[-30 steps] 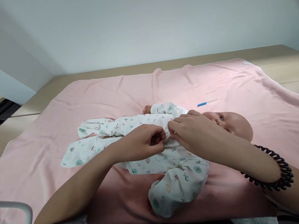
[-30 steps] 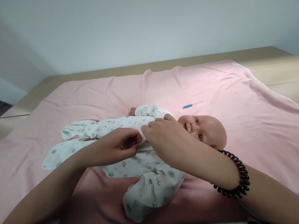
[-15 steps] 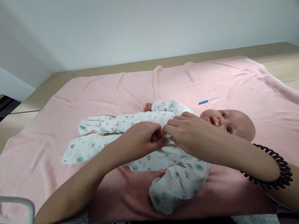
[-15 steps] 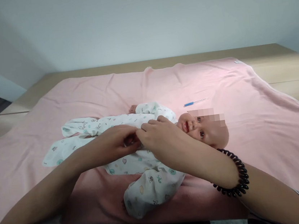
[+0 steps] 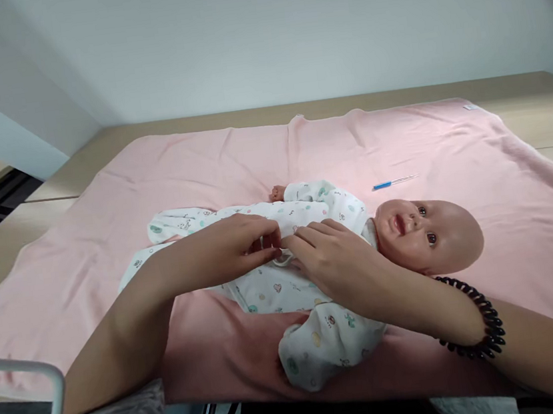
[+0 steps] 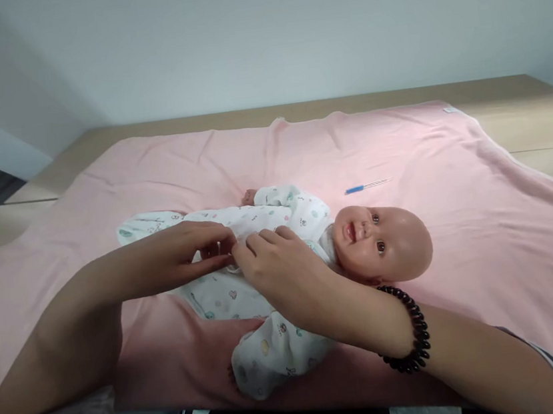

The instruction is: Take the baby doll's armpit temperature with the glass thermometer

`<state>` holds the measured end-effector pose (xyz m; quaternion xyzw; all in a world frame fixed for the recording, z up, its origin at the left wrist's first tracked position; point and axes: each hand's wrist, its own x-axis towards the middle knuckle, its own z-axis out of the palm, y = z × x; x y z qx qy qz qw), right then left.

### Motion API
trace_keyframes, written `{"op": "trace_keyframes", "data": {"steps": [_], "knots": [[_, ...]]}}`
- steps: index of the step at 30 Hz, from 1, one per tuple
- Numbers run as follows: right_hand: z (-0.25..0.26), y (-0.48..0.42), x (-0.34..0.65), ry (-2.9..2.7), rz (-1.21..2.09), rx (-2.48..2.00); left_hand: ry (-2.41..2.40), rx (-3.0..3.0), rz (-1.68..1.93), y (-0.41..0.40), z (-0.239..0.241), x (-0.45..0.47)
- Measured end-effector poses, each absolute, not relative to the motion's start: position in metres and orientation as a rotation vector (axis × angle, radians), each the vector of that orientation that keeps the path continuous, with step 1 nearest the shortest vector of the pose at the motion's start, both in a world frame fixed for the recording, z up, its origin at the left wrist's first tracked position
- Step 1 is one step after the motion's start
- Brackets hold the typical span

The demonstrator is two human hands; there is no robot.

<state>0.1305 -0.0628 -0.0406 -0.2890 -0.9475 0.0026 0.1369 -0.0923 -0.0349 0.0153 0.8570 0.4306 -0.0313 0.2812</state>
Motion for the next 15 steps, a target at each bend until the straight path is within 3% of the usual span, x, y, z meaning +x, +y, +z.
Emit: {"op": "trace_keyframes", "data": {"steps": [15], "knots": [[-0.0468, -0.0607, 0.1249, -2.594, 0.221, -1.040, 1.224, 2.315, -0.104, -0.0341, 0.0133, -0.0928]]}}
